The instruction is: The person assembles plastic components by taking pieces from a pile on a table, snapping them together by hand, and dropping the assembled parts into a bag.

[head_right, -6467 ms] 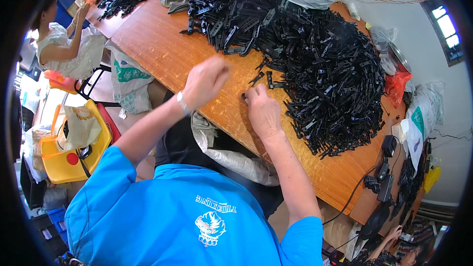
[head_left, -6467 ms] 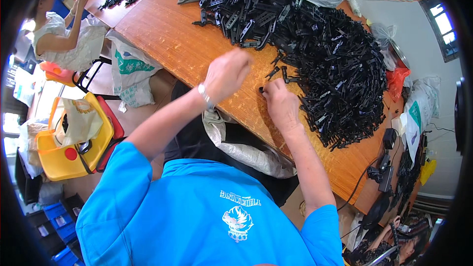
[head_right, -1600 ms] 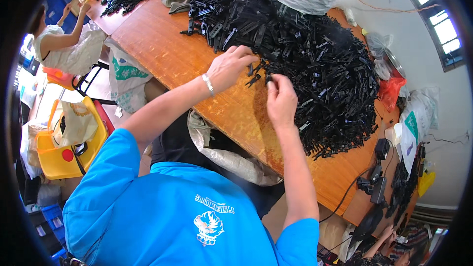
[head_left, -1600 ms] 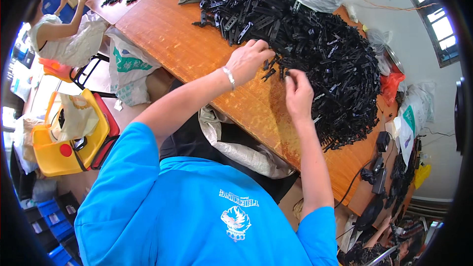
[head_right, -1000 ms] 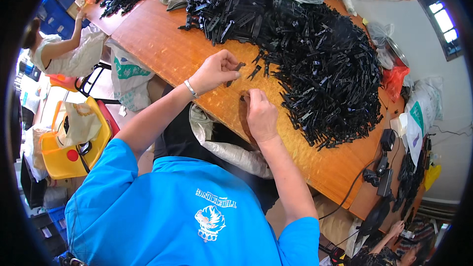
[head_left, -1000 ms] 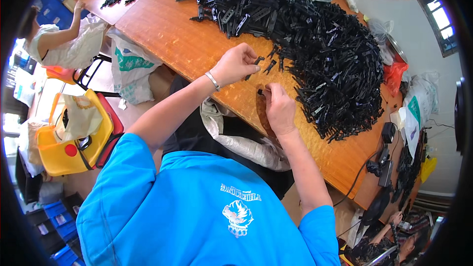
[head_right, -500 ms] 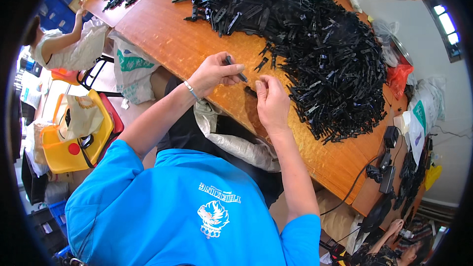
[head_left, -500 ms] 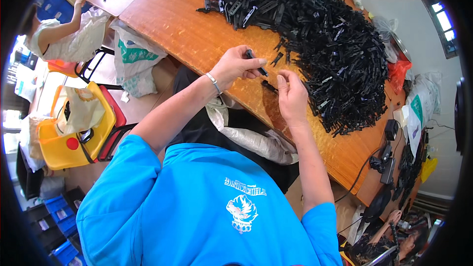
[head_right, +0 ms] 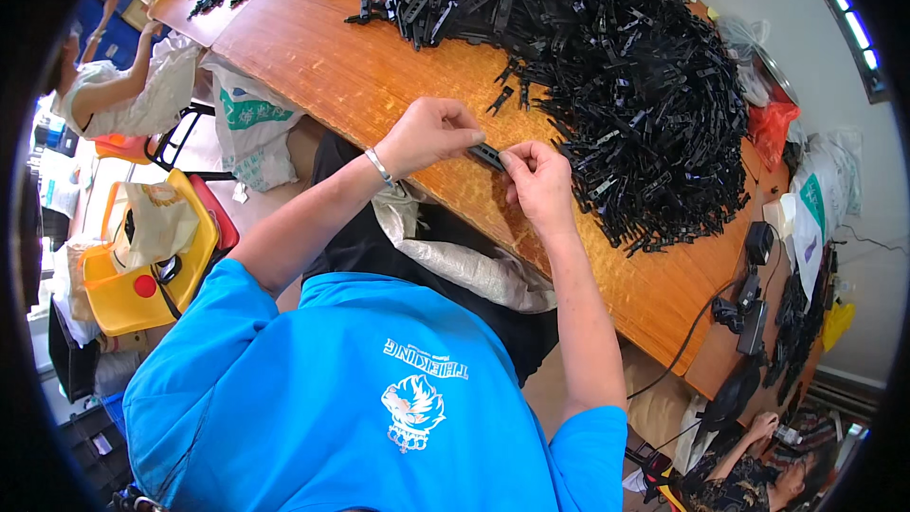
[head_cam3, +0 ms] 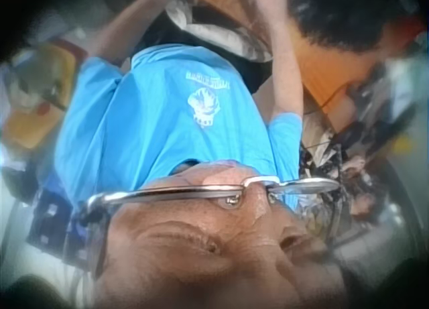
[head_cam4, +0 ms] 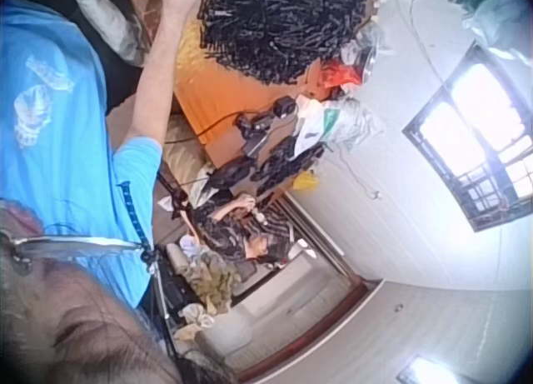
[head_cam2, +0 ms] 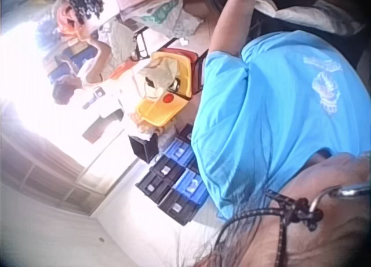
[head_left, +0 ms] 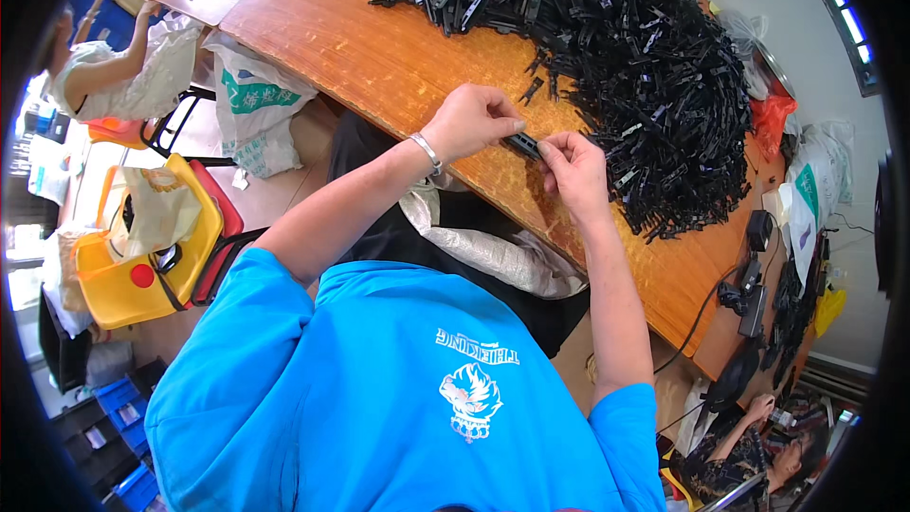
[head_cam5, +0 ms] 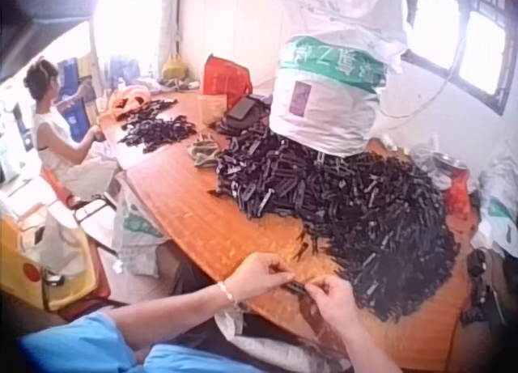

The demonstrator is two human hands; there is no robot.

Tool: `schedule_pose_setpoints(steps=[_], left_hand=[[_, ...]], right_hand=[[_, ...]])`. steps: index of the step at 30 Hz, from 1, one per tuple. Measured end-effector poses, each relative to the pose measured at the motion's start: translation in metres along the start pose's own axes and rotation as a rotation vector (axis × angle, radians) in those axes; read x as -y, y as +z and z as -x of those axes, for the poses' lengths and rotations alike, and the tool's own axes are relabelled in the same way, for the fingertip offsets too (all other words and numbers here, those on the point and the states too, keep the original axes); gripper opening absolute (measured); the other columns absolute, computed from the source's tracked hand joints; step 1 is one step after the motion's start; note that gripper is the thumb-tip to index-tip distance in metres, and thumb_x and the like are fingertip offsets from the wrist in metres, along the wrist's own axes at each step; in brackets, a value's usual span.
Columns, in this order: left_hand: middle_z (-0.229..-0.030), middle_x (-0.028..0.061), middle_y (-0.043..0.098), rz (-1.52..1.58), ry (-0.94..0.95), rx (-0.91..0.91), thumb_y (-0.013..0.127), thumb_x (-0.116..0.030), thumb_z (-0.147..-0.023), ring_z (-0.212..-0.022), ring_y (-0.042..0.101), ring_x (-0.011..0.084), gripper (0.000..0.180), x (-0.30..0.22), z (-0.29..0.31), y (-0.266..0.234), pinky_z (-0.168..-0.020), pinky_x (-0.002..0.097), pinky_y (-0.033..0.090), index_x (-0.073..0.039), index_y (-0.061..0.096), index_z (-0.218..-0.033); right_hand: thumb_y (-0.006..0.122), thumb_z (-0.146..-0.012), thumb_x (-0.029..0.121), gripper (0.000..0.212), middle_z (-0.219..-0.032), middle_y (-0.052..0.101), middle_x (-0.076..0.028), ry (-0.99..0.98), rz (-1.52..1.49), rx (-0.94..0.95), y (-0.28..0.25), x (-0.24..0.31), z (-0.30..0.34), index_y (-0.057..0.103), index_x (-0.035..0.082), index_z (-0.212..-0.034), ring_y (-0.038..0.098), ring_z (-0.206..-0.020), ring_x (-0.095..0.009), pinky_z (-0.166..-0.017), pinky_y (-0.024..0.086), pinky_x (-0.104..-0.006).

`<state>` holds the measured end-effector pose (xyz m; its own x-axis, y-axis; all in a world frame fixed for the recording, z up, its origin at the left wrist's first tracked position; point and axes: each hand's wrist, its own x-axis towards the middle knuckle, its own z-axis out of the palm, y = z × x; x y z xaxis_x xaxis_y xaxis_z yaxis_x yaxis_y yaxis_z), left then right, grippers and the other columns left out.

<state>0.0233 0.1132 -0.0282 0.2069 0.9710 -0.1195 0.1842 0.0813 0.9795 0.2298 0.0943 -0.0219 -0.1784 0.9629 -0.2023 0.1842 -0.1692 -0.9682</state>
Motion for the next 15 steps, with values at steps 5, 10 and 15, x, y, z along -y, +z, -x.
schedule_pose_setpoints(steps=[5, 10, 15], left_hand=[[-0.069, 0.0033, 0.066, -0.157, 0.071, -0.074, 0.075, -0.018, -0.084, -0.061, 0.059, 0.008, 0.02, 0.0033, -0.0036, 0.0056, -0.055, 0.0236, 0.047, 0.001, 0.07, -0.084], [-0.07, 0.0046, 0.067, -0.2, 0.082, -0.106, 0.075, -0.019, -0.083, -0.063, 0.061, 0.0096, 0.021, 0.0051, -0.003, 0.0053, -0.058, 0.0263, 0.05, 0.001, 0.071, -0.084], [-0.076, 0.0153, 0.071, -0.288, 0.096, -0.133, 0.075, -0.022, -0.078, -0.071, 0.069, 0.0253, 0.022, 0.0095, -0.0038, 0.0091, -0.067, 0.0359, 0.054, -0.001, 0.073, -0.081]], right_hand=[[0.067, -0.092, 0.009, 0.011, -0.066, 0.062, -0.004, -0.001, 0.05, -0.054, 0.0026, -0.0046, -0.0033, 0.063, -0.001, -0.088, 0.053, -0.045, -0.008, -0.041, 0.04, -0.0224], [0.068, -0.09, 0.008, 0.011, -0.065, 0.062, -0.004, 0.029, 0.099, -0.084, 0.0078, 0.0005, -0.0043, 0.062, -0.001, -0.086, 0.054, -0.045, -0.008, -0.04, 0.041, -0.0231], [0.069, -0.09, 0.009, 0.014, -0.064, 0.061, -0.003, -0.033, 0.143, -0.098, 0.007, -0.0073, -0.0054, 0.062, -0.001, -0.083, 0.054, -0.045, -0.009, -0.04, 0.041, -0.0235]])
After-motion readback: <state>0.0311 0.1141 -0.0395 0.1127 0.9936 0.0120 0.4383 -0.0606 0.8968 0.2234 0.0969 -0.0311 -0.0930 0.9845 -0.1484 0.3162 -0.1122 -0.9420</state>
